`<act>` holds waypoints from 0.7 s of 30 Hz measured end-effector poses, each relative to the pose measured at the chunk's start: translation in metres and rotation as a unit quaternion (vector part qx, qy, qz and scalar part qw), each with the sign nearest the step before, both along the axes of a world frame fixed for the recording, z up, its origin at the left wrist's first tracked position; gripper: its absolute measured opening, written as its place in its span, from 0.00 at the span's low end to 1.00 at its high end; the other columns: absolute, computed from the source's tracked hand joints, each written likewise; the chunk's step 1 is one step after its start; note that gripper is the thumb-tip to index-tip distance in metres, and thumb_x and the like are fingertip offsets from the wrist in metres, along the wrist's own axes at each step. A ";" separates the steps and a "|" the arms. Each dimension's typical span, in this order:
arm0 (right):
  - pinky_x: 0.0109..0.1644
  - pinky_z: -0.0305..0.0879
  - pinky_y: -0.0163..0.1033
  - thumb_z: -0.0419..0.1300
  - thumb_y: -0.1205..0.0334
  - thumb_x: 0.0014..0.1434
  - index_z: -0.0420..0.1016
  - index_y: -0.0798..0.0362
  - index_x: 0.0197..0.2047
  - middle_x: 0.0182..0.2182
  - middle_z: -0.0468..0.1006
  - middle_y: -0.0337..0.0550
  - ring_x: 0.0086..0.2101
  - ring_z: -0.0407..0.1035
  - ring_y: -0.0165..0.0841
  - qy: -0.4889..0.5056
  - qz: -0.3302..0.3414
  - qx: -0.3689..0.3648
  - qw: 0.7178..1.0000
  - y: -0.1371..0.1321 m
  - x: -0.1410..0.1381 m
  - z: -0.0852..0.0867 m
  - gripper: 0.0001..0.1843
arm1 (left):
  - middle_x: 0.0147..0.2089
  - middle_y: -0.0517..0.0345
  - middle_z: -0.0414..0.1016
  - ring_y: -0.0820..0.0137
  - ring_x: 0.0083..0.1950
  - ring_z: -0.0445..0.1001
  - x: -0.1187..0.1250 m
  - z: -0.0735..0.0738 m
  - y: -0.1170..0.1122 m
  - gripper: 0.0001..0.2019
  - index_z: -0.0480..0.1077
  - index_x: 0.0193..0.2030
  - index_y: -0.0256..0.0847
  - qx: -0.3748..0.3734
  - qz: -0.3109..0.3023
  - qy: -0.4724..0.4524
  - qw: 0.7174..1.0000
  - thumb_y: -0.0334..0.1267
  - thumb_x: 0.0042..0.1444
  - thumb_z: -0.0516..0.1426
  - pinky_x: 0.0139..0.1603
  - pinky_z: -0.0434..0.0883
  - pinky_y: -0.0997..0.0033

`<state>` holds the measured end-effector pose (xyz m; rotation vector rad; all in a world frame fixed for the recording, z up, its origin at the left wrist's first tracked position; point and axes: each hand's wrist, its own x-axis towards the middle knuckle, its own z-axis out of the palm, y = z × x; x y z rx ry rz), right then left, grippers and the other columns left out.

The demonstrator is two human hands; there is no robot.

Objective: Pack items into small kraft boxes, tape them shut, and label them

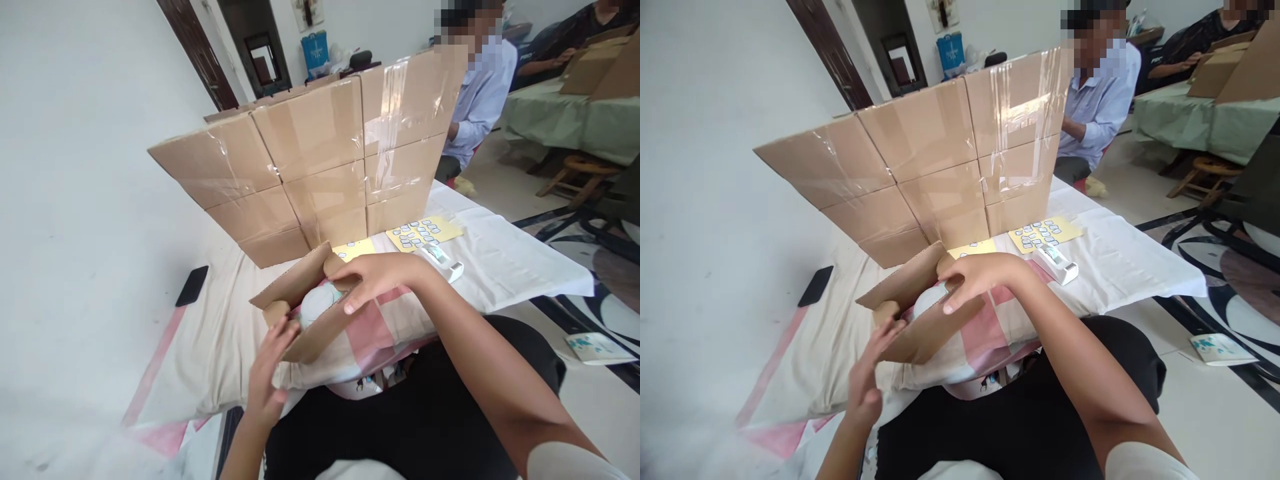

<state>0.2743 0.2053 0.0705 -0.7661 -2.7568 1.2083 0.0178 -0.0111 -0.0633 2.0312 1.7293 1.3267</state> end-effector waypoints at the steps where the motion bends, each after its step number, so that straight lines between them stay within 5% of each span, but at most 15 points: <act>1: 0.49 0.68 0.38 0.71 0.49 0.52 0.80 0.52 0.54 0.47 0.82 0.44 0.47 0.75 0.42 0.012 0.014 -0.006 1.000 0.001 0.000 -0.002 0.28 | 0.65 0.46 0.74 0.48 0.71 0.67 0.000 -0.005 0.000 0.38 0.69 0.64 0.49 -0.021 -0.013 0.023 0.999 0.72 0.62 0.40 0.74 0.60 0.36; 4: 0.56 0.67 0.42 0.64 0.61 0.59 0.74 0.53 0.60 0.55 0.78 0.47 0.53 0.73 0.42 0.070 0.017 -0.033 0.997 -0.003 -0.004 -0.012 0.25 | 0.71 0.50 0.68 0.55 0.74 0.62 -0.004 -0.004 0.011 0.28 0.63 0.70 0.50 -0.055 0.058 -0.030 0.996 0.57 0.70 0.44 0.77 0.56 0.41; 7: 0.61 0.65 0.45 0.63 0.63 0.59 0.67 0.53 0.66 0.62 0.72 0.52 0.58 0.70 0.42 0.133 -0.091 0.009 0.987 -0.011 -0.013 -0.029 0.31 | 0.80 0.52 0.49 0.60 0.79 0.49 -0.011 0.006 0.030 0.32 0.42 0.78 0.53 -0.062 0.140 -0.137 0.979 0.49 0.70 0.46 0.78 0.56 0.47; 10: 0.61 0.66 0.48 0.66 0.59 0.57 0.53 0.53 0.75 0.69 0.62 0.57 0.62 0.67 0.47 0.149 -0.208 0.067 0.964 -0.017 -0.024 -0.046 0.46 | 0.82 0.55 0.32 0.61 0.81 0.40 -0.020 0.011 0.049 0.37 0.29 0.79 0.55 -0.084 0.124 -0.184 0.971 0.45 0.68 0.46 0.77 0.56 0.50; 13: 0.67 0.62 0.49 0.66 0.59 0.58 0.39 0.46 0.79 0.75 0.52 0.52 0.69 0.58 0.46 0.175 -0.222 0.093 0.955 -0.017 -0.031 -0.055 0.55 | 0.82 0.56 0.32 0.62 0.81 0.40 -0.027 0.010 0.062 0.40 0.27 0.78 0.53 -0.106 0.084 -0.198 0.971 0.39 0.64 0.44 0.77 0.58 0.51; 15: 0.69 0.59 0.47 0.64 0.60 0.60 0.46 0.47 0.78 0.74 0.57 0.48 0.69 0.58 0.43 0.190 -0.208 0.116 0.952 -0.014 -0.033 -0.056 0.49 | 0.82 0.54 0.39 0.60 0.80 0.49 -0.029 0.010 0.067 0.41 0.31 0.78 0.52 -0.104 0.082 -0.220 0.966 0.37 0.60 0.46 0.74 0.63 0.50; 17: 0.68 0.60 0.47 0.62 0.60 0.62 0.59 0.51 0.74 0.67 0.70 0.49 0.67 0.61 0.44 0.176 -0.207 0.160 0.949 -0.013 -0.031 -0.053 0.38 | 0.78 0.51 0.53 0.57 0.76 0.58 -0.031 0.012 0.070 0.36 0.49 0.75 0.50 -0.109 0.078 -0.225 0.965 0.37 0.57 0.48 0.72 0.66 0.48; 19: 0.67 0.59 0.51 0.62 0.60 0.62 0.71 0.53 0.66 0.56 0.80 0.50 0.66 0.60 0.49 0.125 -0.195 0.211 0.950 -0.012 -0.028 -0.046 0.28 | 0.72 0.50 0.61 0.55 0.74 0.61 -0.033 0.017 0.070 0.24 0.70 0.60 0.46 -0.126 0.070 -0.189 0.971 0.37 0.56 0.49 0.72 0.65 0.47; 21: 0.64 0.59 0.53 0.62 0.59 0.63 0.77 0.52 0.58 0.49 0.82 0.50 0.65 0.60 0.52 0.064 -0.161 0.229 0.958 -0.012 -0.025 -0.039 0.21 | 0.69 0.51 0.64 0.55 0.74 0.59 -0.033 0.024 0.067 0.17 0.76 0.46 0.45 -0.141 0.072 -0.125 0.979 0.38 0.58 0.48 0.74 0.62 0.46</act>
